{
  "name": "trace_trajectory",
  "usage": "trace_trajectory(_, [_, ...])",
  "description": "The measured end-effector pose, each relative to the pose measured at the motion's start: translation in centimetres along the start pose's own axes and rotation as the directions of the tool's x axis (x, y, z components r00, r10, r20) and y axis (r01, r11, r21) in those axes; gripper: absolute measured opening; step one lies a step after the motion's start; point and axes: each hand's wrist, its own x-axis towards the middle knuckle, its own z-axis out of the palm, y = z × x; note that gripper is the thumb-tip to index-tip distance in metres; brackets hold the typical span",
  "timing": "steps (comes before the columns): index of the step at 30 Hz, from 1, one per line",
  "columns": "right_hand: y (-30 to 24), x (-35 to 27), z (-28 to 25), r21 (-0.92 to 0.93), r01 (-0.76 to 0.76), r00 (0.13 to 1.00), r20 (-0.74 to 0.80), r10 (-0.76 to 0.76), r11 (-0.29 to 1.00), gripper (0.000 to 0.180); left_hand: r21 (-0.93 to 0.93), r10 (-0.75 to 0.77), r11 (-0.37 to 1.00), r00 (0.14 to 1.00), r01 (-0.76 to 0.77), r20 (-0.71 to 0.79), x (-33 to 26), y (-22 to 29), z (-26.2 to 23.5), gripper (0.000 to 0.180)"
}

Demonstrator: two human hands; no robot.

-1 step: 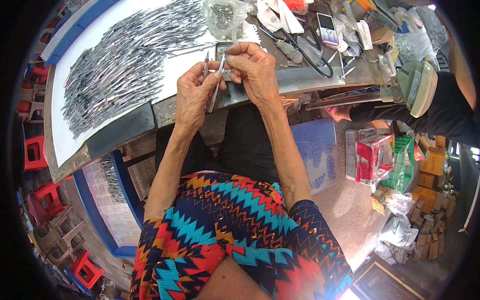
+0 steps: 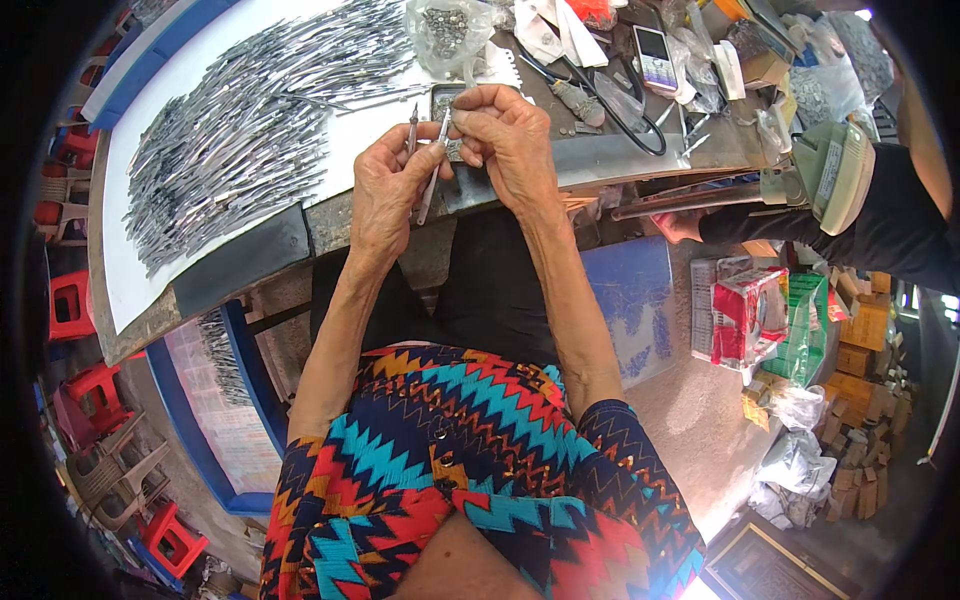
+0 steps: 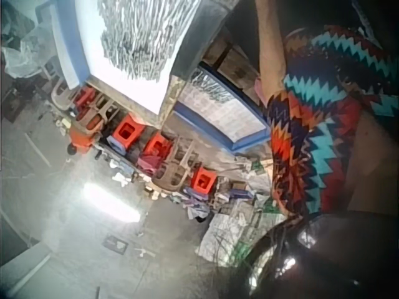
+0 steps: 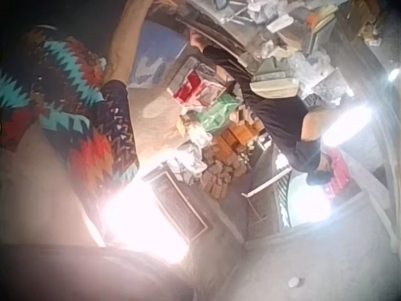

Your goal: Assembling small metal hardware components at a workbench.

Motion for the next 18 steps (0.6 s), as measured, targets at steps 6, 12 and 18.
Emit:
trace_trajectory(6, [0.16, 0.09, -0.09, -0.004, 0.006, 1.000, -0.021, -0.006, 1.000, 0.015, 0.016, 0.024, 1.000, 1.000, -0.024, 0.000, 0.07, -0.29, -0.07, 0.023])
trace_trajectory(12, [0.50, 0.12, -0.18, -0.034, 0.040, 0.999, -0.032, -0.041, 0.999, 0.016, 0.079, 0.041, 0.996, 0.999, -0.040, -0.008, 0.10, -0.33, -0.11, 0.024])
trace_trajectory(18, [0.81, 0.07, -0.19, -0.134, 0.098, 0.994, -0.029, -0.103, 0.986, 0.019, 0.057, 0.031, 0.998, 0.999, -0.031, 0.016, 0.19, -0.48, -0.42, 0.023])
